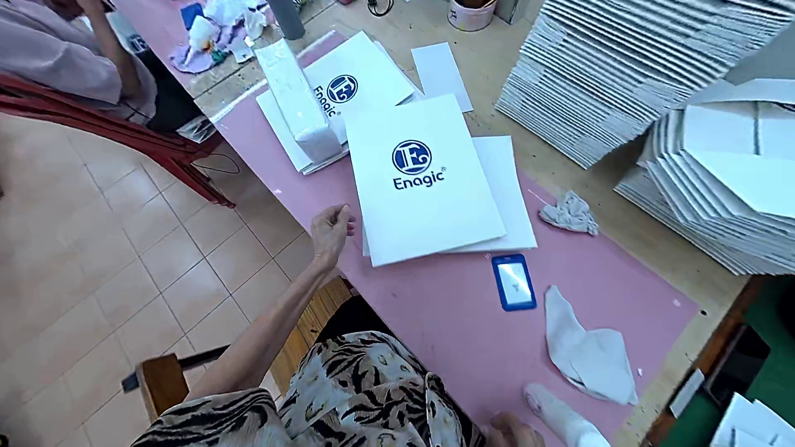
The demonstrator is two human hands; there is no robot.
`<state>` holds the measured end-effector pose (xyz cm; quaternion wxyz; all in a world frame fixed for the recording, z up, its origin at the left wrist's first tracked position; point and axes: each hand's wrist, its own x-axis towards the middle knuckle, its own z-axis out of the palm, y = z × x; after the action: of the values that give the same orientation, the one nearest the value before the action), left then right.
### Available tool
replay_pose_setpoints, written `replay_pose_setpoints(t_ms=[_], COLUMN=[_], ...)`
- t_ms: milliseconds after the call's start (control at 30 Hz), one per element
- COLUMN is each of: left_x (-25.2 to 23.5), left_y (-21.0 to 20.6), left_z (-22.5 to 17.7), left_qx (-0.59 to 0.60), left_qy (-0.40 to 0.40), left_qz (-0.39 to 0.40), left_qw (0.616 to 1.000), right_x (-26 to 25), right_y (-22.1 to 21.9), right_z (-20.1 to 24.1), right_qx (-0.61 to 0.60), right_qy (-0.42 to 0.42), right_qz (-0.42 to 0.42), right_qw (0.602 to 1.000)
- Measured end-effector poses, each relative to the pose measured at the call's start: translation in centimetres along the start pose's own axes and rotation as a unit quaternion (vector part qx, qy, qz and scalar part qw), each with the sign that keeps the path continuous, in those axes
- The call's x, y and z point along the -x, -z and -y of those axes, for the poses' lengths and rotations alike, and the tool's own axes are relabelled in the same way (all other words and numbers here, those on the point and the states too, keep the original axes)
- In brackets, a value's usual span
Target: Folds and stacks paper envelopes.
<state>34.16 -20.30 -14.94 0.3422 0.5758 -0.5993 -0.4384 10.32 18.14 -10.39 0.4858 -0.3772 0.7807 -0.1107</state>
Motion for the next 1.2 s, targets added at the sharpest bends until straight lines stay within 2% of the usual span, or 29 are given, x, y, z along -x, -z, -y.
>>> replay_pose_setpoints(t_ms=[67,133,200,267,367,467,567,767,1033,1200], left_x=[-2.3,-3.8,-4.8,-5.6,-6.9,-7.2,-7.6,-8.3,-8.9,-10.6], left_y=[0.1,0.2,0.0,0.0,-0.4,-0.4,-0.5,-0.1,0.2,1.7], left_z=[0.5,-0.2,-0.6,-0.1,0.2,0.1,0.2,1.5,3.7,4.2], left_qx=[0.022,0.041,0.058,0.075,0.102,0.1,0.103,0.123,0.196,0.135], left_qy=[0.007,0.024,0.044,0.053,0.063,0.063,0.047,-0.021,-0.096,-0.164], left_qz=[0.042,0.096,0.118,0.125,0.13,0.141,0.144,0.173,0.237,0.287], left_qw=[0.999,0.994,0.99,0.988,0.984,0.983,0.983,0.977,0.947,0.934], right_x=[-2.9,-6.6,-10.1,-12.8,-16.3,-19.9,-23.3,-25.5,-27.8,-25.7], right_y=[-0.7,-0.9,-0.3,0.9,4.5,8.1,10.9,12.8,14.1,10.9], right_z=[4.2,8.5,12.4,15.1,16.7,15.9,15.4,16.1,13.7,12.9], right_qx=[-0.003,-0.004,0.011,0.044,0.071,0.06,0.046,0.025,-0.037,-0.127], right_qy=[0.078,0.18,0.248,0.267,0.231,0.17,0.108,0.109,0.085,0.073], right_qz=[-0.112,-0.261,-0.364,-0.416,-0.451,-0.452,-0.383,-0.279,-0.294,-0.318], right_qw=[0.991,0.948,0.897,0.868,0.859,0.873,0.916,0.954,0.951,0.937])
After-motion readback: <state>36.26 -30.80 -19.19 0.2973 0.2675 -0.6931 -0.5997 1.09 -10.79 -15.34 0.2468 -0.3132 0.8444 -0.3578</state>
